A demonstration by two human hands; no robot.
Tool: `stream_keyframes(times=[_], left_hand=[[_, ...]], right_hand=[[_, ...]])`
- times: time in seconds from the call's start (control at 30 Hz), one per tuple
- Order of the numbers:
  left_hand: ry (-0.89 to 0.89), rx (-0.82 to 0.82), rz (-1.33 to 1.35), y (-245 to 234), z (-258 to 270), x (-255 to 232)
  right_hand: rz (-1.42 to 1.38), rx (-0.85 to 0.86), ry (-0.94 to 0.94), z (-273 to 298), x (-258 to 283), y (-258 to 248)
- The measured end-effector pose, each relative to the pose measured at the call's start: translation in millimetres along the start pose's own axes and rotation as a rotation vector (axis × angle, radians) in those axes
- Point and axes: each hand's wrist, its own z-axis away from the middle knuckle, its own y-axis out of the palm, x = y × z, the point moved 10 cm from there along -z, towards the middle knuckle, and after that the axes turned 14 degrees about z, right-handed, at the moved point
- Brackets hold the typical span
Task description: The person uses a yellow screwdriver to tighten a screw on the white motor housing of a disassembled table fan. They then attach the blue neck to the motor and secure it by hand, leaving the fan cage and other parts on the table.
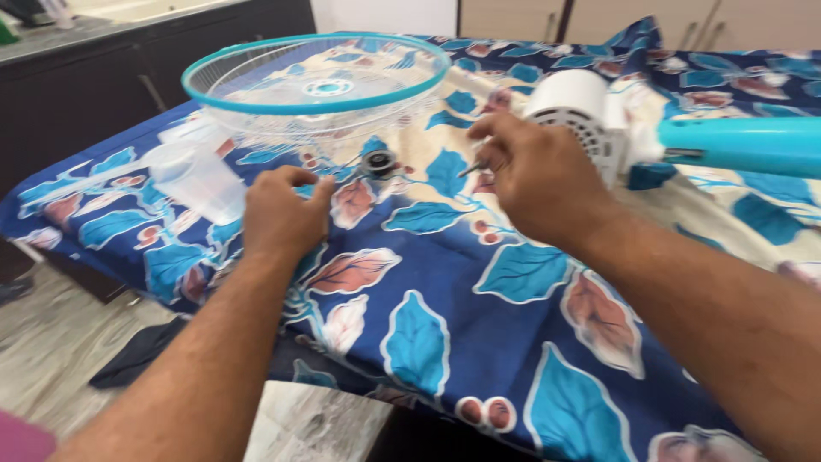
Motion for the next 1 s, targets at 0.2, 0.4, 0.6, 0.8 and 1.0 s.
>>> stream_keyframes(times=[0.2, 0.4, 0.6, 0.8, 1.0], left_hand=[[0.116, -0.054, 0.002, 5, 0, -19], [-0.001, 0.281, -0.234, 72, -54, 3], [-0.133, 0.402, -0.541, 82, -82, 43], [-0.137, 0.425, -0.573, 79, -83, 48], [-0.142, 0.560, -0.647, 93, -88, 79]], right_hand=[[0.169, -0.220, 0.215, 39, -91, -91], [0.095, -0.008, 0.681, 95, -187, -105], [0.384, 0.532, 0.594, 146, -171, -53], [0.346, 0.517, 0.646, 146, -165, -53], [0.333, 0.580, 0.690, 149, -168, -50]])
